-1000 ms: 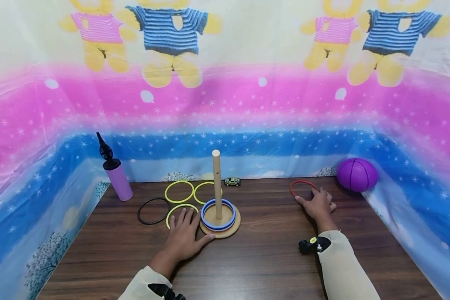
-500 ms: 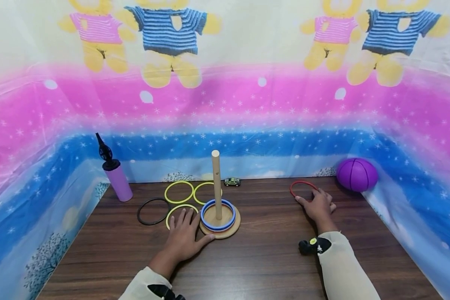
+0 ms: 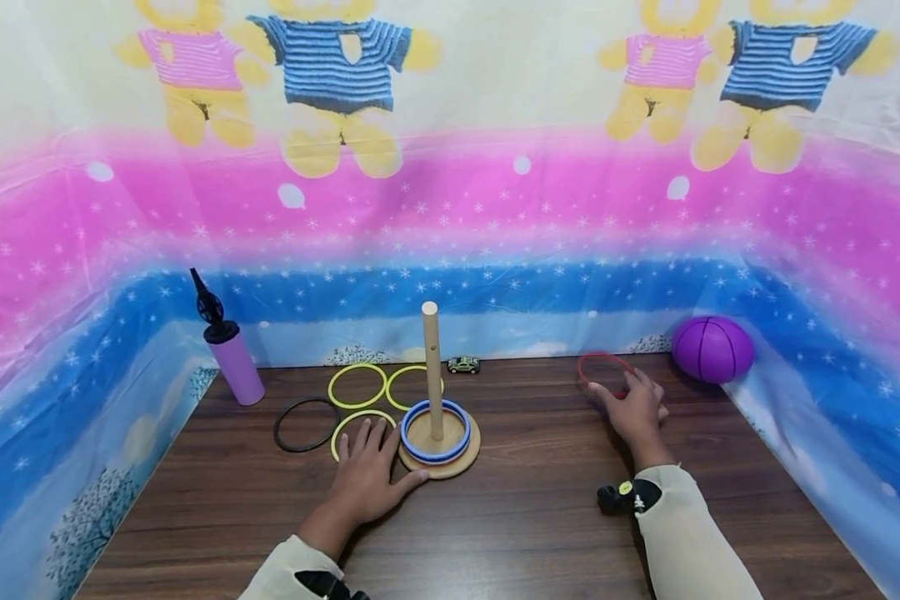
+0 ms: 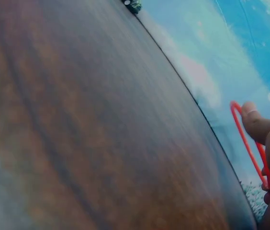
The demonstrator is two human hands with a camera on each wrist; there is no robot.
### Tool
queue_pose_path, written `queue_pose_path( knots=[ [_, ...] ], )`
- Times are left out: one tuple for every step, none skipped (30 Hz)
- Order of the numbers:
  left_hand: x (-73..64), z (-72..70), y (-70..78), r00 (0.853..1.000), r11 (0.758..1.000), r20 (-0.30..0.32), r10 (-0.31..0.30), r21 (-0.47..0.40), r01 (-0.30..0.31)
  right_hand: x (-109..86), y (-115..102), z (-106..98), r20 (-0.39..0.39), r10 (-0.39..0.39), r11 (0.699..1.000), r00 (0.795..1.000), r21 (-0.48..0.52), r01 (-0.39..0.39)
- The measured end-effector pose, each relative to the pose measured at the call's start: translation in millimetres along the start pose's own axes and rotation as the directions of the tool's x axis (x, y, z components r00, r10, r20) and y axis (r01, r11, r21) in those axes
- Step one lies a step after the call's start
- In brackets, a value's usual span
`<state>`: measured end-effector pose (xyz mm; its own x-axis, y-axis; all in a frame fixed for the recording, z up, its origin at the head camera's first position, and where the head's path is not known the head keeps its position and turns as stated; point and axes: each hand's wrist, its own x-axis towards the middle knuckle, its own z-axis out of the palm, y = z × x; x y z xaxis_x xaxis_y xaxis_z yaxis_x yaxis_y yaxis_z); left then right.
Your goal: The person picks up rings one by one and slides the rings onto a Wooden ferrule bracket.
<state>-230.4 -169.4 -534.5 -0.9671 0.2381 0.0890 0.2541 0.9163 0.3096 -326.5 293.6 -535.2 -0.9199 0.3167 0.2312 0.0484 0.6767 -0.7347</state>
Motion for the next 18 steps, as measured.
queue_pose_path(
  knots=[
    [-0.1,-0.1,0.0,1.0,1.0,0.001,-0.001,0.001,0.001,0.2,-1.7,0.1,-0.019,-0.012,1.0,1.0,0.008,0.012],
    [0.0,-0.1,0.1,1.0,1.0,0.001,0.0,0.001,0.0,0.3,-3.5,0.3,-0.042,-0.026,1.0,0.999,0.015,0.027],
    [0.1,-0.1,0.1,1.0,1.0,0.0,0.0,0.002,0.0,0.6,-5.6,0.6,-0.064,-0.041,0.999,0.997,0.022,0.042],
    [0.3,-0.2,0.2,1.0,1.0,-0.001,0.001,0.003,-0.001,0.8,-7.7,0.7,-0.084,-0.056,0.998,0.995,0.033,0.059],
    [0.4,-0.3,0.3,1.0,1.0,-0.001,0.001,0.003,-0.001,0.8,-10.2,0.7,-0.098,-0.066,0.997,0.993,0.041,0.071],
    [0.4,-0.3,0.3,1.0,1.0,-0.003,0.001,0.003,-0.001,0.7,-12.8,0.6,-0.109,-0.076,0.996,0.991,0.049,0.081],
    [0.6,-0.2,0.4,1.0,1.0,-0.003,0.001,0.004,-0.001,0.3,-15.8,0.3,-0.115,-0.082,0.994,0.99,0.062,0.09],
    [0.4,-0.3,0.4,1.0,1.0,-0.002,0.0,0.005,0.0,-0.6,-19.4,-0.3,-0.117,-0.087,0.993,0.989,0.072,0.096],
    [0.3,-0.5,0.6,1.0,1.0,0.0,-0.001,0.006,0.001,-1.2,-22.7,-0.7,-0.119,-0.093,0.991,0.988,0.083,0.103],
    [0.1,-0.6,0.6,1.0,1.0,0.001,-0.002,0.006,0.002,-1.6,-25.9,-1.2,-0.121,-0.099,0.989,0.988,0.098,0.111],
    [0.0,-0.6,0.7,1.0,1.0,0.002,-0.003,0.005,0.003,-2.4,-29.6,-1.9,-0.121,-0.101,0.987,0.988,0.111,0.115],
    [-0.1,-0.6,0.7,1.0,1.0,0.002,-0.004,0.004,0.004,-3.0,-33.3,-2.7,-0.123,-0.106,0.985,0.987,0.125,0.121],
    [-0.2,-0.5,0.7,1.0,1.0,0.003,-0.004,0.003,0.004,-3.8,-37.5,-3.6,-0.125,-0.111,0.982,0.986,0.138,0.128],
    [-0.3,-0.3,0.7,1.0,1.0,0.002,-0.004,0.002,0.004,-4.4,-41.7,-4.4,-0.128,-0.122,0.979,0.984,0.148,0.141],
    [-0.2,-0.1,0.6,1.0,1.0,0.001,-0.003,0.001,0.003,-4.9,-45.8,-5.1,-0.132,-0.135,0.975,0.982,0.161,0.156],
    [-0.2,0.3,0.5,1.0,1.0,-0.001,-0.003,0.001,0.003,-5.7,-50.5,-5.9,-0.131,-0.147,0.971,0.98,0.172,0.168],
    [-0.2,0.6,0.4,1.0,1.0,-0.002,-0.003,0.002,0.003,-6.9,-55.6,-6.9,-0.129,-0.159,0.966,0.979,0.185,0.181],
    [-0.3,0.8,0.4,1.0,1.0,-0.003,-0.003,0.002,0.003,-8.2,-60.6,-7.9,-0.126,-0.173,0.961,0.977,0.195,0.195]
  ],
)
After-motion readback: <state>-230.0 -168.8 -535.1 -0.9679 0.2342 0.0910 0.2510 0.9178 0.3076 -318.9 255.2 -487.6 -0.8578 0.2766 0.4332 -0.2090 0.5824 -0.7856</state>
